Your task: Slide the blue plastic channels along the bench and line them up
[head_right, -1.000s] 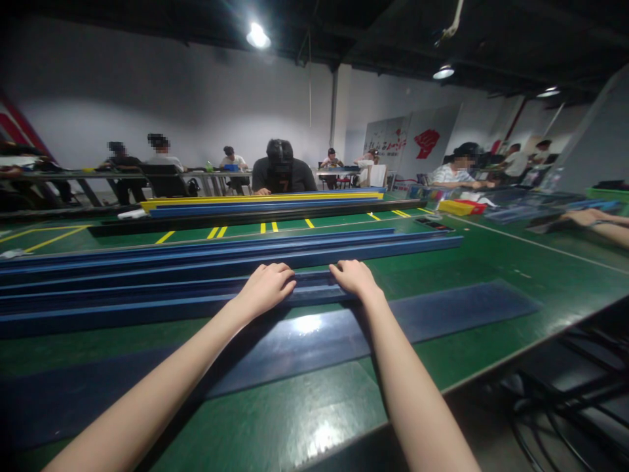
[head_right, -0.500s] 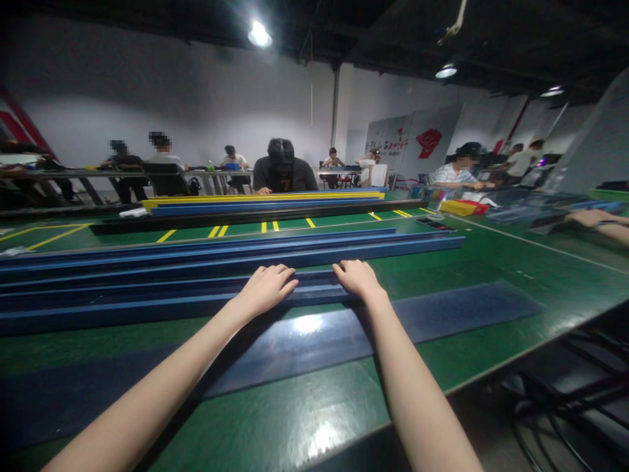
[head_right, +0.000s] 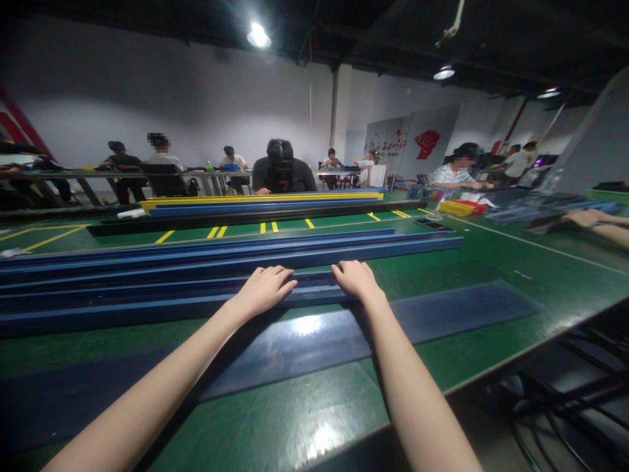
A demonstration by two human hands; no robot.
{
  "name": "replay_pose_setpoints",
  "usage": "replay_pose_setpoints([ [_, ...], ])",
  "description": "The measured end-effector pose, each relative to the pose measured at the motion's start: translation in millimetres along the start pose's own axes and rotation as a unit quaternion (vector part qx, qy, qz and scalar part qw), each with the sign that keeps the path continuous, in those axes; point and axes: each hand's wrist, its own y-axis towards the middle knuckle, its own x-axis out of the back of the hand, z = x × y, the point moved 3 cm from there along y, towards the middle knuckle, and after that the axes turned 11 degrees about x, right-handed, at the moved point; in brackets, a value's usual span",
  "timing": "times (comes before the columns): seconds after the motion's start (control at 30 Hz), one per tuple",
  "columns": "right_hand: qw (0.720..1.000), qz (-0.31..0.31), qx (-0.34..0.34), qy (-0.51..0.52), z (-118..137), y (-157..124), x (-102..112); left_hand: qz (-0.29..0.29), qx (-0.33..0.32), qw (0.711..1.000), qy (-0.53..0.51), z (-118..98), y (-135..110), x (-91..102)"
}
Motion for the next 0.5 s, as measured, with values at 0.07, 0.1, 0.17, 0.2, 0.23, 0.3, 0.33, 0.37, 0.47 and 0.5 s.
replay_pose_setpoints([
  [0.07, 1.0, -0.003, 0.0, -0.014, 1.9, 0.0, 1.0, 0.001, 0.002, 1.0, 0.001, 0.5, 0.2, 0.7],
  [0.1, 1.0, -0.006, 0.001, -0.021, 3.2, -0.2, 1.9, 0.001, 0.004, 1.0, 0.002, 0.6, 0.2, 1.3],
  [0.17, 0.999, -0.013, 0.006, -0.03, 6.2, -0.6, 3.8, -0.001, 0.009, 1.0, 0.006, 0.6, 0.0, 2.6],
  [0.2, 0.999, -0.017, 0.008, -0.031, 7.6, -0.9, 4.7, -0.002, 0.012, 1.0, 0.008, 0.5, -0.1, 3.2],
  [0.23, 0.999, -0.022, 0.01, -0.031, 8.9, -1.1, 5.5, -0.004, 0.015, 1.0, 0.011, 0.4, -0.2, 3.8],
  [0.3, 0.999, -0.034, 0.017, -0.03, 10.9, -1.4, 6.9, -0.008, 0.022, 1.0, 0.015, 0.5, -0.5, 4.8],
  [0.33, 0.998, -0.041, 0.021, -0.03, 11.6, -1.5, 7.6, -0.011, 0.025, 0.999, 0.017, 0.6, -0.6, 5.2],
  [0.37, 0.998, -0.048, 0.024, -0.031, 12.1, -1.6, 8.2, -0.013, 0.027, 0.999, 0.019, 0.9, -0.6, 5.4],
  [0.47, 0.997, -0.063, 0.027, -0.033, 12.1, -1.8, 9.8, -0.015, 0.032, 0.999, 0.026, 2.2, -0.4, 5.4],
  [0.5, 0.997, -0.066, 0.025, -0.033, 11.8, -2.0, 10.4, -0.014, 0.034, 0.999, 0.028, 2.9, -0.2, 5.3],
])
